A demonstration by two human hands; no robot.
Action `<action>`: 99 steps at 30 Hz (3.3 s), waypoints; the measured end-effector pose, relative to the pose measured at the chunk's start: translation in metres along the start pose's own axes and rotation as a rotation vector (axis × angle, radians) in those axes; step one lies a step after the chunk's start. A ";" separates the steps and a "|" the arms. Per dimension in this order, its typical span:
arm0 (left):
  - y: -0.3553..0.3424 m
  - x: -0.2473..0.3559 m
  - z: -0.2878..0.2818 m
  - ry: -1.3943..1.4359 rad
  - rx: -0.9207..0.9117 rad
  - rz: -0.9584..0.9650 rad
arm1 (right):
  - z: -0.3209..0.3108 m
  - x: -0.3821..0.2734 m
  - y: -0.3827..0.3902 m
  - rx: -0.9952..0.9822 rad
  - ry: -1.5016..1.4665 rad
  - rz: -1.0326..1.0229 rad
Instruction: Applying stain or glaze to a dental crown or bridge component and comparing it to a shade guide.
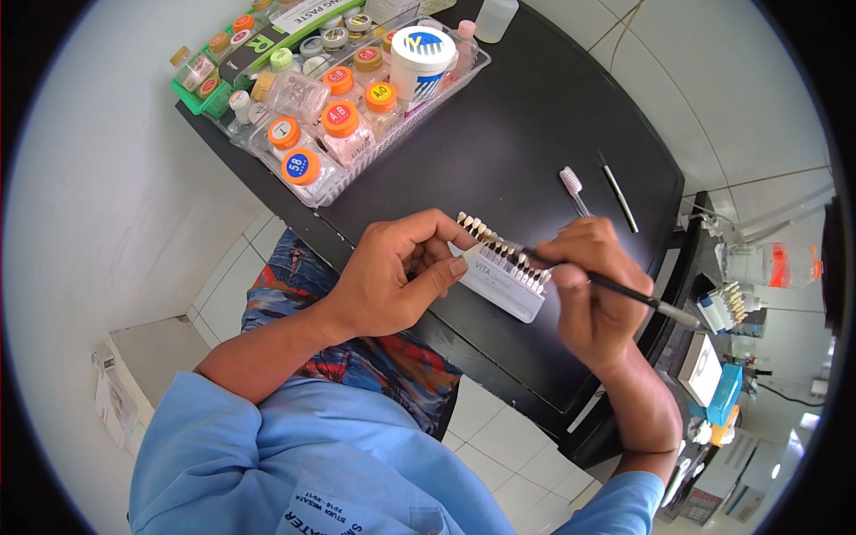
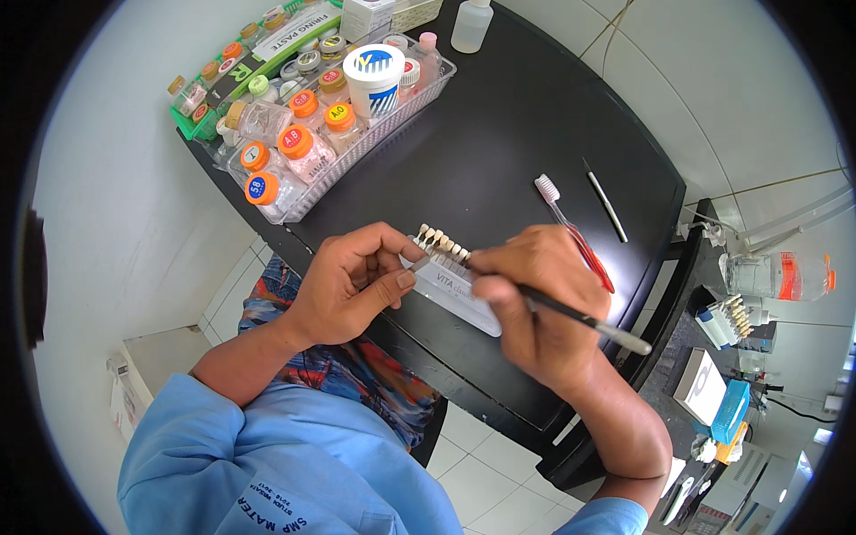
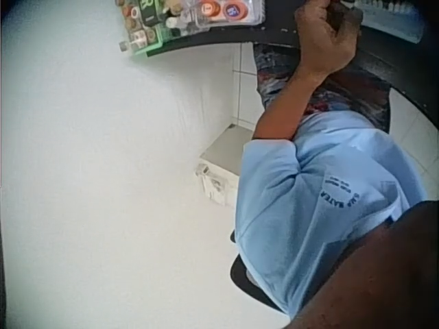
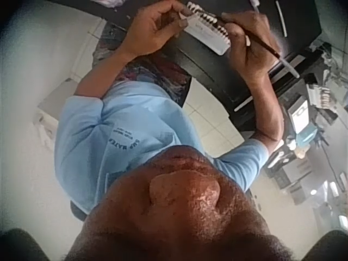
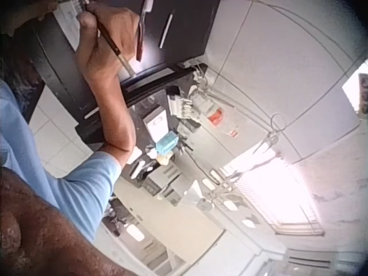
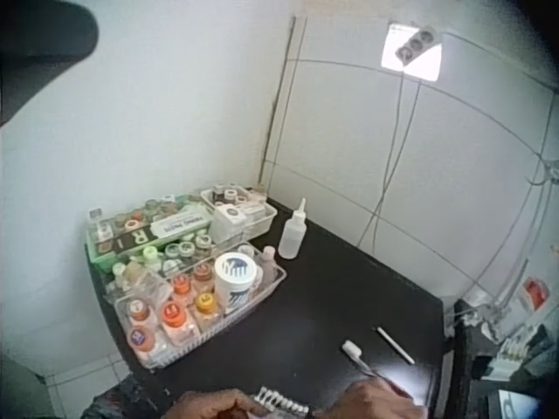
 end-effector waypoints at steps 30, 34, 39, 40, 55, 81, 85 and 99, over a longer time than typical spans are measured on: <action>0.000 0.000 0.000 -0.024 -0.002 0.017 | -0.007 -0.001 0.002 0.016 -0.017 -0.049; 0.001 -0.002 0.001 -0.033 -0.006 0.032 | -0.008 0.000 0.001 0.073 -0.031 0.030; 0.001 -0.002 0.001 -0.029 -0.007 0.016 | -0.008 0.003 0.006 0.115 -0.064 0.146; 0.001 -0.002 0.001 -0.029 -0.003 0.028 | -0.008 0.003 0.005 0.115 -0.062 0.146; 0.000 -0.005 0.004 0.028 0.029 0.015 | -0.033 0.023 -0.004 0.201 0.169 -0.088; -0.018 0.017 0.025 -0.699 0.316 0.638 | -0.018 0.048 0.013 -0.036 -0.675 0.995; -0.016 0.026 0.016 -0.729 0.222 0.455 | -0.027 0.055 0.008 -0.038 -0.560 0.952; -0.018 0.008 0.015 -0.796 0.105 0.239 | -0.029 0.072 0.006 -0.256 -0.218 0.798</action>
Point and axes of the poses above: each hand's wrist, its own y-axis away from the middle knuckle, its own z-axis out of the palm, x = y × z, the point moved 3 cm from there along -y, towards the middle knuckle, and after that the axes turned 12 degrees about -y, right-handed, at the moved point
